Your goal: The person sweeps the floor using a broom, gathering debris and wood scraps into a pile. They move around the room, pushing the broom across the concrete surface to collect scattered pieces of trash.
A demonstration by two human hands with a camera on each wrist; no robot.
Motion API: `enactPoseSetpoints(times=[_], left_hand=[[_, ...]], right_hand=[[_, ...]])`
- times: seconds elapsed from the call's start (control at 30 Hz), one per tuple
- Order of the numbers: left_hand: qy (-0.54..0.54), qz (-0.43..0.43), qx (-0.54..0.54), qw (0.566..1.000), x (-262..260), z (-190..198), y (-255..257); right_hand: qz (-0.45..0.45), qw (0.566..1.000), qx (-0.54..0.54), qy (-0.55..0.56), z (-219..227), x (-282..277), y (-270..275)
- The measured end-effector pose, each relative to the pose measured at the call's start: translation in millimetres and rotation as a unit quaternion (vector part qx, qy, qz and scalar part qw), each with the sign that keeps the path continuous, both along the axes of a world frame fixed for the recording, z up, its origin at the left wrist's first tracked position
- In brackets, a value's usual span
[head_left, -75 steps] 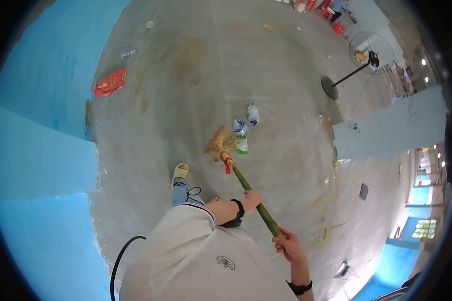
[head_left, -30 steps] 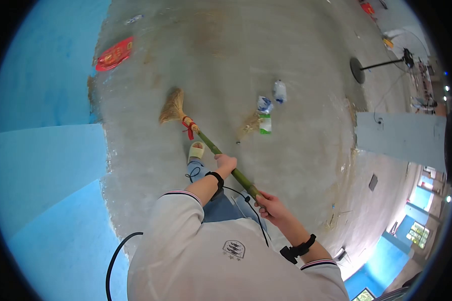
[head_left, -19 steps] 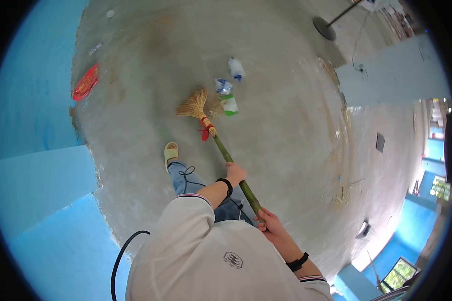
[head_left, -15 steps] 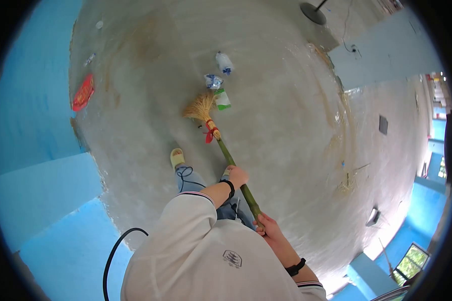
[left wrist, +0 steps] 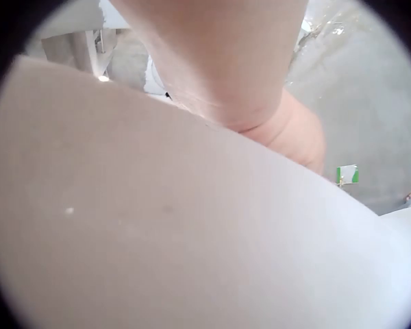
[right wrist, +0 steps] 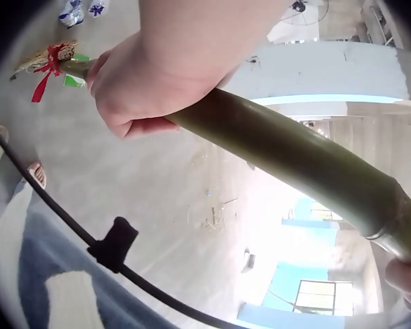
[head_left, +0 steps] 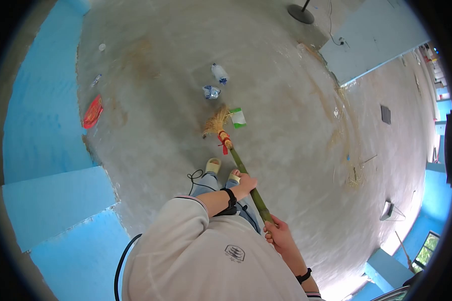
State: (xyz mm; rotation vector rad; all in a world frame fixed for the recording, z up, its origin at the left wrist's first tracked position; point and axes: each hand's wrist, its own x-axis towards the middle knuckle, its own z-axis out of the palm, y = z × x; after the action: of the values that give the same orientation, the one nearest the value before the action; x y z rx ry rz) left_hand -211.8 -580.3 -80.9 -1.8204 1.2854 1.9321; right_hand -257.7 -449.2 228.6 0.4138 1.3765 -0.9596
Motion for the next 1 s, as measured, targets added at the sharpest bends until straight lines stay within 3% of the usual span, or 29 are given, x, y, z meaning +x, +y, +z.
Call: enactPoseSetpoints(times=[0.1,0.27,0.4,0.47,0.5,0.53,0.57,0.6,0.77,0.8,0.87,0.9,0.93,1.0], left_hand=[[0.01,0.069,-0.01,0.998,14,-4,-26],[0.022,0.171,-0.049,0.984,47,-7,-96],[0.006,0.182,-0.107,0.977,64,-26,-148],[-0.038,0.112,-0.158,0.98,61,-45,-165],[-0.062,-0.05,-0.206,0.975,61,-58,-173],[-0.094,-0.234,-0.266,0.93,56,-70,-177],[-0.049,-0.572,-0.349,0.741,55,-99,-177],[-0.044,-0.54,-0.249,0.803,42,-101,-178],[-0.176,-0.476,-0.215,0.834,-16,-120,-131],[-0.114,-0.446,-0.142,0.876,-24,-104,-128],[-0.088,-0.178,-0.004,0.98,-46,-53,-122],[-0.085,-0.176,-0.004,0.981,-57,-35,-122],[-0.085,-0.348,-0.041,0.933,-68,-24,-119],[-0.084,-0.508,-0.082,0.853,-101,-45,-98]], right_hand=[[0.054,0.998,-0.009,0.022,7,4,-28],[0.088,0.994,-0.046,-0.043,-4,-3,-93],[0.084,0.993,-0.036,-0.077,-29,5,-145],[0.051,0.991,-0.042,-0.112,-39,10,-163],[0.057,0.992,-0.037,-0.109,-40,14,-170],[0.046,0.993,-0.019,-0.106,-41,19,-178],[0.033,0.994,0.001,-0.103,-41,21,-182],[0.037,0.994,0.006,-0.1,-43,17,-181],[0.0,0.995,0.024,-0.102,-37,-21,-155],[0.001,0.995,0.026,-0.099,-35,-28,-148],[-0.039,0.993,0.036,-0.104,-32,-44,-133],[-0.038,0.994,0.037,-0.101,-32,-51,-124],[-0.054,0.993,0.037,-0.103,-31,-59,-115],[-0.071,0.992,0.032,-0.103,-31,-78,-96]])
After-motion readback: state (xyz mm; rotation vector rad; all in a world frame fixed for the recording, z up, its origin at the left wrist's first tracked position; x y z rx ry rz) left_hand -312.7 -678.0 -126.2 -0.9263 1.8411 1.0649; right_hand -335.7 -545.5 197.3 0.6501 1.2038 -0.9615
